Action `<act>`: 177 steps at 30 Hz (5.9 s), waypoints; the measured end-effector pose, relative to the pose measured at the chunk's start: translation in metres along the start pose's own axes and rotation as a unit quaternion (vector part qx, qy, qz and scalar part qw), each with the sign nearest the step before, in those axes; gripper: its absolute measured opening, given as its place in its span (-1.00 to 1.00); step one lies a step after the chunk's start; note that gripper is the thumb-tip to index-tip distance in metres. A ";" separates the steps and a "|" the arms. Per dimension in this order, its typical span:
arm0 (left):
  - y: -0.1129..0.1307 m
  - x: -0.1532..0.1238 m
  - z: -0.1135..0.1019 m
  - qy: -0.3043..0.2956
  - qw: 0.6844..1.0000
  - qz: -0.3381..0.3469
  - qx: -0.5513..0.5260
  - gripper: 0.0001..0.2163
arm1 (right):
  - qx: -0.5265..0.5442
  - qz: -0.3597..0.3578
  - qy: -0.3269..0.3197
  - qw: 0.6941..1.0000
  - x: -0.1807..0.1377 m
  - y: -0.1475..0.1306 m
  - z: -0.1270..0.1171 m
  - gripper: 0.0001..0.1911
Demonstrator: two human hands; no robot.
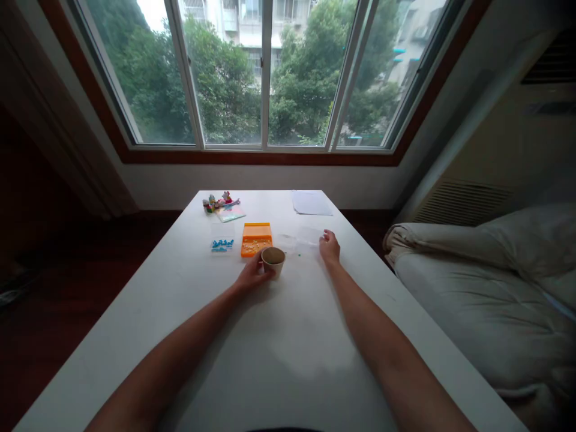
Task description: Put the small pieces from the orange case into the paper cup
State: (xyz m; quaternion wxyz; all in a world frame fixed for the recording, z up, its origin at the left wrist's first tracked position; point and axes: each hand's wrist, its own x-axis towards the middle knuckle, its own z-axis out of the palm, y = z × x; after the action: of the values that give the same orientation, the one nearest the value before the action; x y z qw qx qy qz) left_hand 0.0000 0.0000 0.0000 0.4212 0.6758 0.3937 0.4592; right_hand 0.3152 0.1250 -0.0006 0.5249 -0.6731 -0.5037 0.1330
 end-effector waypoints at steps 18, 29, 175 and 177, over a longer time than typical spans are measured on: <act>0.013 0.001 -0.014 0.049 0.998 0.018 0.040 -0.28 | -0.395 -0.209 -0.225 0.866 -0.080 -0.074 -0.008 -0.74; 0.014 -0.001 -0.014 0.049 0.996 0.027 0.073 -0.29 | -0.328 -0.220 -0.181 0.901 -0.085 -0.076 -0.004 -0.76; 0.042 -0.009 0.019 -0.058 0.996 0.028 -0.066 -0.31 | 0.031 -0.477 -0.289 0.830 -0.106 -0.214 -0.100 -0.64; 0.042 -0.009 0.018 -0.053 0.996 0.022 -0.061 -0.29 | 0.040 -0.481 -0.283 0.829 -0.106 -0.214 -0.102 -0.66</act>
State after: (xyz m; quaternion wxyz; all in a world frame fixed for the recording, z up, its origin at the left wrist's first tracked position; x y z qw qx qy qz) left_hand 0.0213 -0.0260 0.0327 0.4718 0.6809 0.3271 0.4547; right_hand 0.2232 -0.0326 0.1841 0.3836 -0.2566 -0.8845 0.0682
